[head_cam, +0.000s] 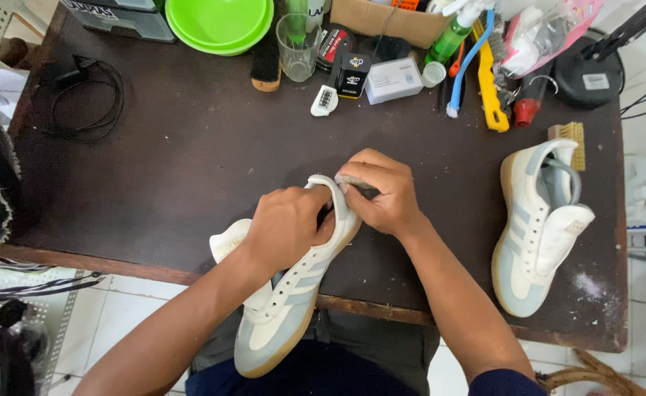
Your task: The person scrubs the upper and collar of a white sneaker with a small brush, then uses a sponge to wipe the same areas. The person rotates the shoe to access different sides and continues scrubbing and wiping throughout the clip.
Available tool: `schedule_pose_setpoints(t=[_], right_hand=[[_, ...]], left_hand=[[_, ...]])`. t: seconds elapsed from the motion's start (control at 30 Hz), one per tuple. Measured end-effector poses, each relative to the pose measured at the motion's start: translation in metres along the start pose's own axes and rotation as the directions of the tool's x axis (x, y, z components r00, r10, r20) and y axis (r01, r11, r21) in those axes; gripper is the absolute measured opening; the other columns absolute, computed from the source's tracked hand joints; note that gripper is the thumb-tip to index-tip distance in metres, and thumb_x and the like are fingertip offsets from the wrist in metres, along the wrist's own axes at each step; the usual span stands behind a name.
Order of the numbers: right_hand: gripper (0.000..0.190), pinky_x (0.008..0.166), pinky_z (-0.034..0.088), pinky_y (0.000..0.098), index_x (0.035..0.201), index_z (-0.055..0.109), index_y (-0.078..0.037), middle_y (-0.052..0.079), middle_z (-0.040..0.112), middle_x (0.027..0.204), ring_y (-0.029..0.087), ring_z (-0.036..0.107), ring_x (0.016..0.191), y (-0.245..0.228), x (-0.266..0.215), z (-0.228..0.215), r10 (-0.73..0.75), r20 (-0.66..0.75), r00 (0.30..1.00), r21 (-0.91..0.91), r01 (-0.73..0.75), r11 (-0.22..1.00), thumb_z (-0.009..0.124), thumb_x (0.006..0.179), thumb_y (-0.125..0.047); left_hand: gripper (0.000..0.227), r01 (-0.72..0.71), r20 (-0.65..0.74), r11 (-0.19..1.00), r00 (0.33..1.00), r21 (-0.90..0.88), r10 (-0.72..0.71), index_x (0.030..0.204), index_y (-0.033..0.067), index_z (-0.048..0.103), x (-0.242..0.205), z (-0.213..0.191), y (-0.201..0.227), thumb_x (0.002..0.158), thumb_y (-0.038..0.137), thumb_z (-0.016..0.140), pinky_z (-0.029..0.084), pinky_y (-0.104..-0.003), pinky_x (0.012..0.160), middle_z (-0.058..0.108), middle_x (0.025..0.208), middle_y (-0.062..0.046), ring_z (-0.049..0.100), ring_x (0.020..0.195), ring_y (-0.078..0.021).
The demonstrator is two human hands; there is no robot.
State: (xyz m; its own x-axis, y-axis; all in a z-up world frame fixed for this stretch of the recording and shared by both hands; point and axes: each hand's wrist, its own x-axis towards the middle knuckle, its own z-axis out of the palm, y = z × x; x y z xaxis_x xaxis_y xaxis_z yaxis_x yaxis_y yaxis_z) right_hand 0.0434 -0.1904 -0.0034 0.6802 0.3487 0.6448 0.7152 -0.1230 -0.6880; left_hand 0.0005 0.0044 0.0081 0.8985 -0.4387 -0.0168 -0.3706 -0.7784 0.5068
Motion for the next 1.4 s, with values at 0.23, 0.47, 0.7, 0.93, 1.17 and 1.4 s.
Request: schedule_pose_setpoints(t=[0.23,0.47,0.7,0.93,1.17,1.4], right_hand=[[0.011,0.06,0.054,0.0385,0.084,0.077,-0.003,0.013,0.069,0.077,0.028,0.064,0.064,-0.004,-0.018,-0.001,0.017,0.044,0.999,0.058,-0.019,0.998,0.073,0.088,-0.013],[0.01,0.054,0.048,0.0316,0.084,0.077,-0.003,0.011,0.066,0.07,0.021,0.059,0.058,-0.013,-0.014,0.007,0.012,0.078,0.997,0.154,-0.024,0.988,0.068,0.083,-0.001],[0.012,0.053,0.047,0.0295,0.085,0.078,-0.004,0.009,0.065,0.069,0.018,0.056,0.057,-0.018,-0.006,0.007,-0.014,0.083,0.996,0.126,0.003,0.992,0.066,0.082,0.0],[0.009,0.057,0.051,0.0324,0.088,0.077,-0.001,0.012,0.068,0.076,0.024,0.063,0.063,-0.009,-0.002,0.002,-0.066,0.023,0.998,0.002,0.066,0.998,0.068,0.089,-0.003],[0.014,0.055,0.048,0.0303,0.089,0.078,-0.002,0.01,0.066,0.073,0.019,0.058,0.061,-0.008,-0.014,0.003,-0.004,0.07,0.998,0.159,-0.007,0.987,0.065,0.084,0.001],[0.009,0.058,0.052,0.0358,0.088,0.078,-0.005,0.011,0.067,0.077,0.025,0.062,0.064,-0.021,-0.014,0.008,-0.078,0.076,0.994,0.057,0.074,0.996,0.07,0.088,-0.007]], left_hand=[[0.023,0.032,0.009,0.999,0.999,-0.009,-0.032,0.083,0.0131,0.064,0.001,0.014,-0.009,0.084,0.036,0.063,0.058,-0.05,0.063,0.066,0.064,-0.011,0.072,0.069,-0.0396],[0.021,0.08,0.013,0.996,0.997,-0.032,-0.08,0.083,0.0133,0.065,0.004,0.015,-0.017,0.08,0.034,0.066,0.06,-0.047,0.066,0.068,0.067,-0.008,0.072,0.071,-0.0383],[0.018,0.046,0.005,0.993,0.999,-0.107,-0.046,0.082,0.0099,0.066,0.001,0.006,-0.018,0.086,0.027,0.062,0.06,-0.043,0.064,0.067,0.063,-0.008,0.071,0.064,-0.0343],[0.022,0.036,0.004,0.999,0.999,-0.029,-0.036,0.085,0.0096,0.066,0.001,0.009,-0.013,0.084,0.032,0.066,0.059,-0.047,0.06,0.066,0.063,-0.009,0.07,0.063,-0.0374],[0.021,0.058,0.012,0.997,0.998,-0.057,-0.058,0.088,0.0108,0.068,0.002,0.012,-0.012,0.081,0.031,0.068,0.06,-0.047,0.064,0.068,0.065,-0.01,0.071,0.066,-0.0383],[0.028,0.141,-0.034,0.987,0.989,-0.078,-0.144,0.085,0.0153,0.068,0.002,0.019,-0.022,0.078,0.043,0.069,0.058,-0.05,0.066,0.067,0.066,-0.009,0.071,0.071,-0.0408]])
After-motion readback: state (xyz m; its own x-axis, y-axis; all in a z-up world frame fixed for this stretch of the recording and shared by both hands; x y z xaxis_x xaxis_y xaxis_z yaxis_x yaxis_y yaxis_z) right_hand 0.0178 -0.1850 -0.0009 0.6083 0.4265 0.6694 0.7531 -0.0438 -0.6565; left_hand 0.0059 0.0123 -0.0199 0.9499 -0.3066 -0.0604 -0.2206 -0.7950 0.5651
